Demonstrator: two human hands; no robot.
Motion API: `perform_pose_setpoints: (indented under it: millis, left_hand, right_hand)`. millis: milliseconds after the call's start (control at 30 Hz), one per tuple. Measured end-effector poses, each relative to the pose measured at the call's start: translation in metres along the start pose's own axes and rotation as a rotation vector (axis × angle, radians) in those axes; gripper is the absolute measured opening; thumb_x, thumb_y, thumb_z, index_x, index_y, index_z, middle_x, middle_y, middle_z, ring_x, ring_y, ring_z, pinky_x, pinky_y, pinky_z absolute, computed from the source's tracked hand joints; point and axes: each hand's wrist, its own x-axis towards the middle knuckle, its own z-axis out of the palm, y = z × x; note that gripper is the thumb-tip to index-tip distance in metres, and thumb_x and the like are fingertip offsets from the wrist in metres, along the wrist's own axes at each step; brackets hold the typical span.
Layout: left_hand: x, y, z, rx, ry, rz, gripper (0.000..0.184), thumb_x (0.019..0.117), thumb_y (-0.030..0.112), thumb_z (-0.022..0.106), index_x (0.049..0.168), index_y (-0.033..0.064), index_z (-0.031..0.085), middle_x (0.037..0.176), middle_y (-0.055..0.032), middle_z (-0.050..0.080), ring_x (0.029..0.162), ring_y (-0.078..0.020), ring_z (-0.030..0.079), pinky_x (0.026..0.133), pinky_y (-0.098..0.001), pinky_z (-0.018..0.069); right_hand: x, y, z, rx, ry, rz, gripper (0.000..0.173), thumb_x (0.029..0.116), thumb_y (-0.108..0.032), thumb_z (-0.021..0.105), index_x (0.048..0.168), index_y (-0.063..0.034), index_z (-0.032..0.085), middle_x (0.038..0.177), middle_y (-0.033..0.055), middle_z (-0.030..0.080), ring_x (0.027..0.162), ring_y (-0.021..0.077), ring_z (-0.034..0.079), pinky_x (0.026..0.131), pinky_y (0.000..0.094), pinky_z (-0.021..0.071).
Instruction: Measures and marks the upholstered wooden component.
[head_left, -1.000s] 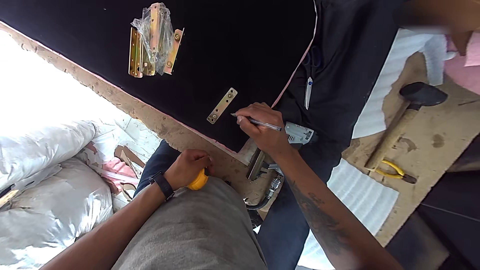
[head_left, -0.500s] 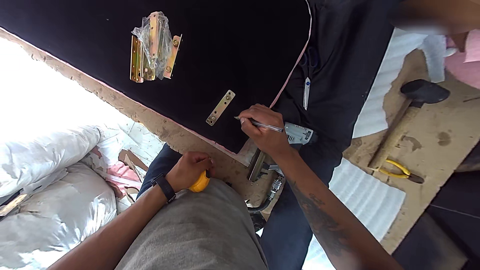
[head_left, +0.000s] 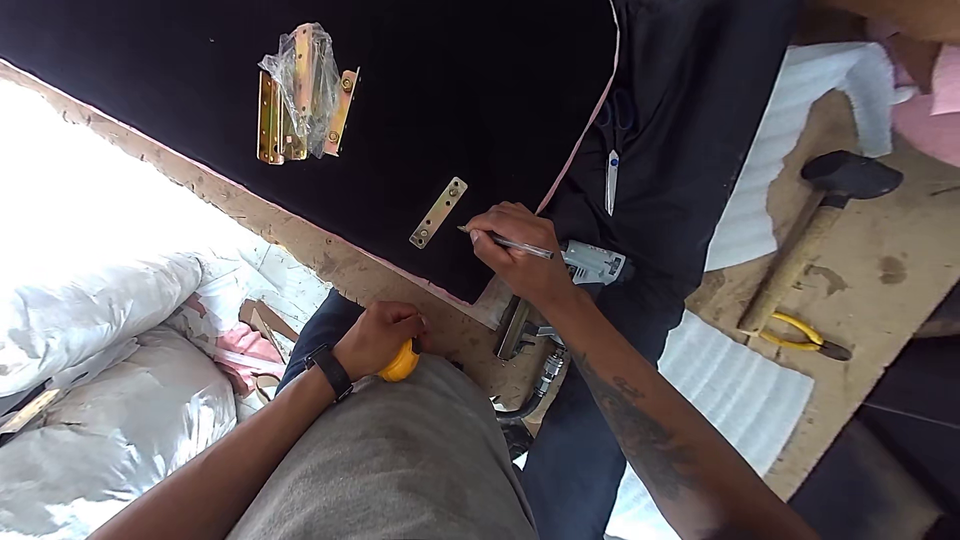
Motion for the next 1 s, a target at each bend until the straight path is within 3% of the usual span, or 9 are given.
perform_pose_setpoints:
  millis: [500, 667, 733, 800, 867, 900, 933, 967, 1000]
  left_hand:
    - [0.002, 0.003, -0.005, 0.032, -0.011, 0.020, 0.033, 0.1083, 0.029, 0.053, 0.093, 0.0133, 0.077, 0.087, 0.0004, 0.078, 0.076, -0.0138, 0.073, 0.071, -0.0350, 0.0597]
    - [0.001, 0.003, -0.009, 0.008, -0.049, 0.044, 0.032, 0.1076, 0.031, 0.054, 0.094, 0.0122, 0.077, 0.090, -0.0025, 0.079, 0.078, -0.0163, 0.074, 0.072, -0.0362, 0.0611]
    - [-0.003, 0.006, -0.013, -0.036, -0.089, 0.039, 0.033, 0.1074, 0.034, 0.053, 0.106, 0.0097, 0.076, 0.093, -0.0067, 0.079, 0.079, -0.0189, 0.074, 0.073, -0.0372, 0.0612]
    - [-0.007, 0.010, -0.017, -0.039, -0.162, 0.036, 0.038, 0.1076, 0.039, 0.049, 0.124, 0.0089, 0.067, 0.094, -0.0113, 0.077, 0.078, -0.0222, 0.075, 0.073, -0.0388, 0.0619]
    - [-0.012, 0.014, -0.022, 0.033, -0.187, 0.051, 0.041, 0.1066, 0.043, 0.049, 0.127, 0.0097, 0.063, 0.093, -0.0097, 0.077, 0.078, -0.0213, 0.075, 0.074, -0.0395, 0.0626]
    - [-0.015, 0.016, -0.025, 0.099, -0.177, 0.069, 0.041, 0.1057, 0.045, 0.051, 0.126, 0.0114, 0.063, 0.093, -0.0066, 0.078, 0.079, -0.0190, 0.075, 0.075, -0.0389, 0.0624]
    - [-0.019, 0.020, -0.030, 0.180, -0.149, 0.091, 0.041, 0.1045, 0.047, 0.054, 0.125, 0.0137, 0.064, 0.093, -0.0026, 0.077, 0.080, -0.0158, 0.074, 0.076, -0.0380, 0.0619]
    - [-0.022, 0.026, -0.036, 0.272, -0.098, 0.120, 0.040, 0.1025, 0.049, 0.057, 0.124, 0.0165, 0.066, 0.093, 0.0015, 0.076, 0.082, -0.0128, 0.074, 0.078, -0.0375, 0.0621]
    - [-0.024, 0.033, -0.045, 0.354, -0.032, 0.160, 0.038, 0.1009, 0.049, 0.060, 0.123, 0.0190, 0.067, 0.093, 0.0045, 0.075, 0.083, -0.0104, 0.072, 0.079, -0.0369, 0.0617]
  right_hand:
    - [0.001, 0.004, 0.001, -0.006, 0.091, 0.019, 0.014, 0.0957, -0.009, 0.062, 0.096, -0.0061, 0.076, 0.087, 0.0025, 0.070, 0.084, 0.0125, 0.065, 0.073, 0.0297, 0.0559]
    - [-0.006, -0.010, -0.009, 0.247, 0.215, 0.070, 0.016, 0.0968, -0.008, 0.060, 0.096, -0.0013, 0.074, 0.085, 0.0053, 0.069, 0.076, 0.0128, 0.064, 0.064, 0.0292, 0.0552]
    - [-0.018, -0.029, -0.017, 0.294, 0.332, 0.116, 0.021, 0.0990, -0.013, 0.055, 0.092, -0.0027, 0.072, 0.088, 0.0062, 0.068, 0.082, 0.0167, 0.064, 0.070, 0.0333, 0.0551]
    - [-0.038, -0.051, -0.021, 0.306, 0.405, 0.176, 0.026, 0.1011, -0.017, 0.049, 0.088, -0.0068, 0.069, 0.100, 0.0072, 0.067, 0.100, 0.0225, 0.063, 0.084, 0.0393, 0.0554]
    - [-0.057, -0.071, -0.014, 0.354, 0.456, 0.237, 0.029, 0.1004, -0.017, 0.043, 0.084, -0.0091, 0.066, 0.110, 0.0096, 0.064, 0.107, 0.0271, 0.062, 0.089, 0.0438, 0.0557]
    - [-0.068, -0.080, -0.007, 0.361, 0.488, 0.299, 0.029, 0.1006, -0.016, 0.043, 0.085, -0.0095, 0.066, 0.110, 0.0092, 0.065, 0.101, 0.0258, 0.064, 0.083, 0.0424, 0.0580]
    - [-0.079, -0.089, 0.002, 0.347, 0.528, 0.383, 0.028, 0.1007, -0.016, 0.044, 0.087, -0.0102, 0.067, 0.103, 0.0072, 0.068, 0.084, 0.0214, 0.066, 0.068, 0.0379, 0.0592]
    - [-0.087, -0.096, 0.013, 0.335, 0.552, 0.489, 0.024, 0.1005, -0.018, 0.045, 0.093, -0.0102, 0.067, 0.093, 0.0050, 0.067, 0.065, 0.0171, 0.060, 0.053, 0.0344, 0.0529]
    - [-0.092, -0.102, 0.022, 0.326, 0.547, 0.604, 0.022, 0.1005, -0.019, 0.048, 0.106, -0.0093, 0.067, 0.084, 0.0049, 0.065, 0.055, 0.0174, 0.054, 0.047, 0.0356, 0.0467]
